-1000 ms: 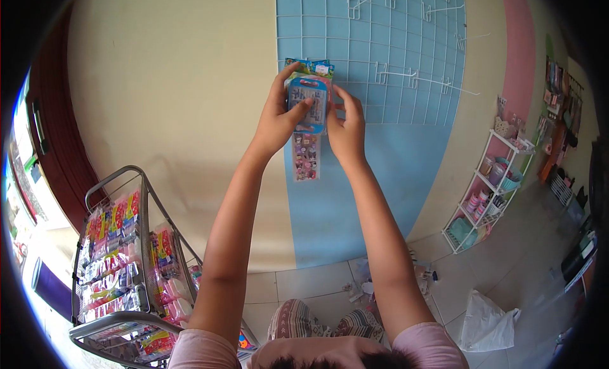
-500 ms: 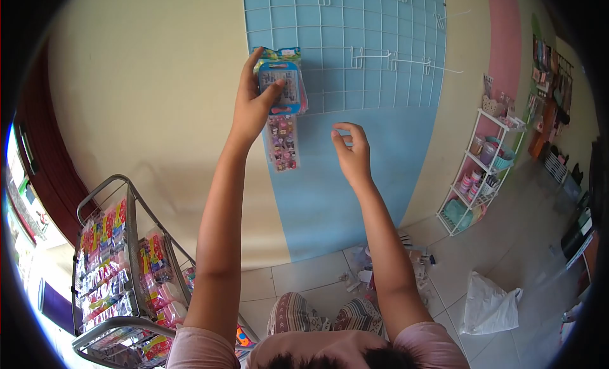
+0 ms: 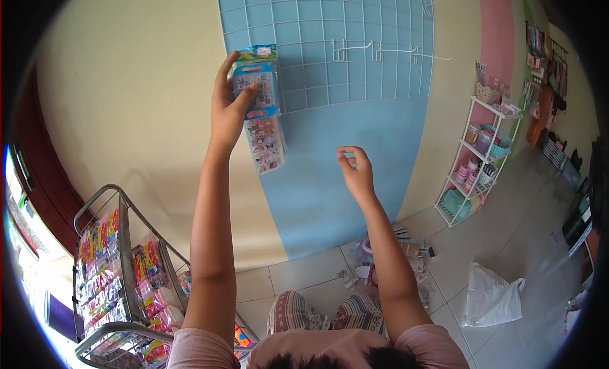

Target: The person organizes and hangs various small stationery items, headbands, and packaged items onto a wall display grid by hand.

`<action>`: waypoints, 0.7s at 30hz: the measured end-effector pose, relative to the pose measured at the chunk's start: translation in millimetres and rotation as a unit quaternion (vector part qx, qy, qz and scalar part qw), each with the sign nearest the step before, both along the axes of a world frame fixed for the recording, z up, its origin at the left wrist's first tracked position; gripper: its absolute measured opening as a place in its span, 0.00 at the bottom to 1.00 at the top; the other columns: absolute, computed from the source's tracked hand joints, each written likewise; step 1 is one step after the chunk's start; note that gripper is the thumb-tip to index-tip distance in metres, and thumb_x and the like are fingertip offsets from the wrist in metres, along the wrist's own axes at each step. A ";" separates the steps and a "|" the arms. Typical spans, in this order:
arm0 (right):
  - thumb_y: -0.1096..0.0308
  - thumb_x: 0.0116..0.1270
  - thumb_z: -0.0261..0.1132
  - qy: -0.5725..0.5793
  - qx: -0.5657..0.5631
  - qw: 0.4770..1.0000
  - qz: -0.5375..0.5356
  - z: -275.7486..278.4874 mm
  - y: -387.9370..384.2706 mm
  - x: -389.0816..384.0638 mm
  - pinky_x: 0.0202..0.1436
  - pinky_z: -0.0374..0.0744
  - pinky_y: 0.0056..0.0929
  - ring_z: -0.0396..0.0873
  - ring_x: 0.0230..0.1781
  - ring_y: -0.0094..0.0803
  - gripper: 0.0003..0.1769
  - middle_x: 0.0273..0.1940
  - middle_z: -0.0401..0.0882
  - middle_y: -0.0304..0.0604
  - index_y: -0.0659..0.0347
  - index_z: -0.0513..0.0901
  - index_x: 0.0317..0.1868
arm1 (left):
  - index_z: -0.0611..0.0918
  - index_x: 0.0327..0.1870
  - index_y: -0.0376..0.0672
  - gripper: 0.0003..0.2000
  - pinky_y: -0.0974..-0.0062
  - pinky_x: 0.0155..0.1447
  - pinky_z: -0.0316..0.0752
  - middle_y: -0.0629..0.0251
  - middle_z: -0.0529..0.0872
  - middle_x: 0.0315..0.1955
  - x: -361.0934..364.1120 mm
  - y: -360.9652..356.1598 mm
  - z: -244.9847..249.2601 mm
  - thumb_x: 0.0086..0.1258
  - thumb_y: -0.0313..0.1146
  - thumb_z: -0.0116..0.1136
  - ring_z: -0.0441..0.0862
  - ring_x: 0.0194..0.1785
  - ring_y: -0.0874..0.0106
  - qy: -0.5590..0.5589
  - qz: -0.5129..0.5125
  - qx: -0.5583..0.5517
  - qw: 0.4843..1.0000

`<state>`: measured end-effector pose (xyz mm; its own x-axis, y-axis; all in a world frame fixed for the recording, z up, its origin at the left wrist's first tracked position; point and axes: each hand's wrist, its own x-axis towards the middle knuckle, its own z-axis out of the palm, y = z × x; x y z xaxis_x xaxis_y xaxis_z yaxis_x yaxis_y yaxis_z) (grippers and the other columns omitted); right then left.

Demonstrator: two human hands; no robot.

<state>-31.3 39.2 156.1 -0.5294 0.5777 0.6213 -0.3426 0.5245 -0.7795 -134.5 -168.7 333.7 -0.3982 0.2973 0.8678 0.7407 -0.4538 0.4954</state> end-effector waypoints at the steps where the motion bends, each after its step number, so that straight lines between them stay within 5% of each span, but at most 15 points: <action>1: 0.66 0.66 0.62 -0.001 -0.003 1.000 0.000 -4.9 2.9 1.4 0.37 0.77 0.28 0.80 0.36 0.31 0.09 0.48 0.77 0.43 0.60 0.80 0.43 | 0.59 0.71 0.41 0.31 0.72 0.53 0.77 0.54 0.78 0.48 0.4 0.5 -2.1 0.66 0.21 0.53 0.79 0.51 0.70 -0.004 0.003 0.007 1.000; 10: 0.66 0.66 0.62 -0.042 -0.037 0.998 -0.014 -78.3 38.4 30.0 0.36 0.76 0.26 0.80 0.32 0.29 0.09 0.43 0.80 0.42 0.62 0.80 0.42 | 0.60 0.70 0.41 0.30 0.74 0.54 0.75 0.56 0.78 0.50 -13.6 -3.6 -8.6 0.67 0.23 0.55 0.77 0.51 0.72 0.006 0.013 0.004 1.000; 14: 0.63 0.66 0.62 -0.103 -0.094 0.990 -0.019 -137.1 50.5 74.3 0.37 0.76 0.26 0.80 0.32 0.29 0.12 0.38 0.82 0.42 0.63 0.80 0.42 | 0.65 0.69 0.42 0.27 0.73 0.56 0.75 0.56 0.76 0.55 -16.4 2.8 -2.0 0.68 0.31 0.56 0.77 0.54 0.70 0.017 0.064 -0.016 0.998; 16: 0.60 0.66 0.62 -0.146 -0.129 0.980 -0.036 -192.3 60.4 97.3 0.38 0.76 0.27 0.81 0.34 0.31 0.14 0.36 0.83 0.43 0.63 0.80 0.41 | 0.63 0.69 0.39 0.28 0.74 0.53 0.76 0.55 0.78 0.52 -3.2 5.8 2.6 0.68 0.26 0.55 0.79 0.51 0.71 0.014 0.134 -0.030 0.990; 19: 0.55 0.65 0.63 -0.173 -0.194 0.963 -0.066 -264.2 67.3 138.2 0.40 0.76 0.30 0.81 0.36 0.34 0.17 0.35 0.83 0.44 0.63 0.81 0.39 | 0.63 0.68 0.38 0.27 0.76 0.47 0.80 0.54 0.78 0.52 1.4 7.1 1.3 0.68 0.26 0.55 0.80 0.48 0.72 0.017 0.085 -0.005 0.996; 21: 0.57 0.66 0.63 -0.195 -0.157 0.963 -0.101 -326.9 76.8 166.3 0.31 0.75 0.23 0.76 0.27 0.22 0.16 0.30 0.79 0.38 0.64 0.79 0.39 | 0.64 0.69 0.41 0.28 0.75 0.47 0.80 0.55 0.78 0.52 -0.8 8.6 0.0 0.68 0.28 0.55 0.80 0.49 0.72 0.019 0.089 -0.018 0.996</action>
